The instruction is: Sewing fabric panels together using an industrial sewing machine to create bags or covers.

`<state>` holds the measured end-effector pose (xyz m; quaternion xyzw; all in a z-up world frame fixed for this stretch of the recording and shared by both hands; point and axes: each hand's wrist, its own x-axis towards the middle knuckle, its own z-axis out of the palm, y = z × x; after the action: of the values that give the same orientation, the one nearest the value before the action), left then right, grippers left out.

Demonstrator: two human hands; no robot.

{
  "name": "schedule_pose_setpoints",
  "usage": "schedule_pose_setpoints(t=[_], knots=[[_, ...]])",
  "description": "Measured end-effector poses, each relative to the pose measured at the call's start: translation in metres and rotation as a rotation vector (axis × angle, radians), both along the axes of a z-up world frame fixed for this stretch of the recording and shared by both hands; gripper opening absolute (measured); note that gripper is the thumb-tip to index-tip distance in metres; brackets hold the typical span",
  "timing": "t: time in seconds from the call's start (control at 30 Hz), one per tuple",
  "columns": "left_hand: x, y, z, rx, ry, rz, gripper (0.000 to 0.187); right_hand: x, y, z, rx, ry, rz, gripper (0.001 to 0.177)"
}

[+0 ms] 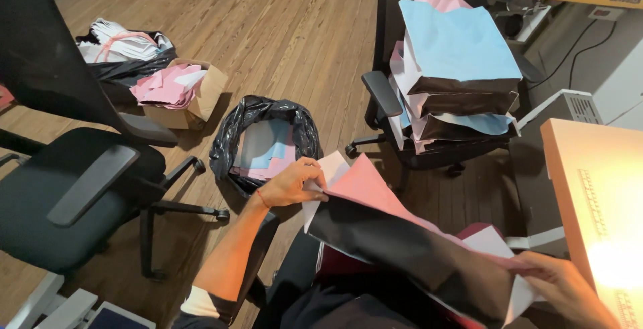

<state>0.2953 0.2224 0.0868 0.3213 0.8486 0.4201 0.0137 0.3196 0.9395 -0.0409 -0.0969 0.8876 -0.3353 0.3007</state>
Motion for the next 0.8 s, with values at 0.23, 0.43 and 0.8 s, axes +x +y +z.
schedule_pose_setpoints(t=[0.23, 0.43, 0.8], knots=[[0.007, 0.003, 0.007, -0.033, -0.056, -0.002, 0.026, 0.038, -0.101, 0.052, -0.020, -0.042, -0.148, 0.033], [0.007, 0.002, 0.006, -0.224, -0.117, -0.184, 0.023, 0.064, -0.163, 0.051, 0.117, -0.185, -0.057, 0.047], [0.010, 0.012, 0.013, -0.254, -0.011, -0.080, 0.020, 0.093, -0.162, 0.037, 0.184, -0.001, -0.092, 0.053]])
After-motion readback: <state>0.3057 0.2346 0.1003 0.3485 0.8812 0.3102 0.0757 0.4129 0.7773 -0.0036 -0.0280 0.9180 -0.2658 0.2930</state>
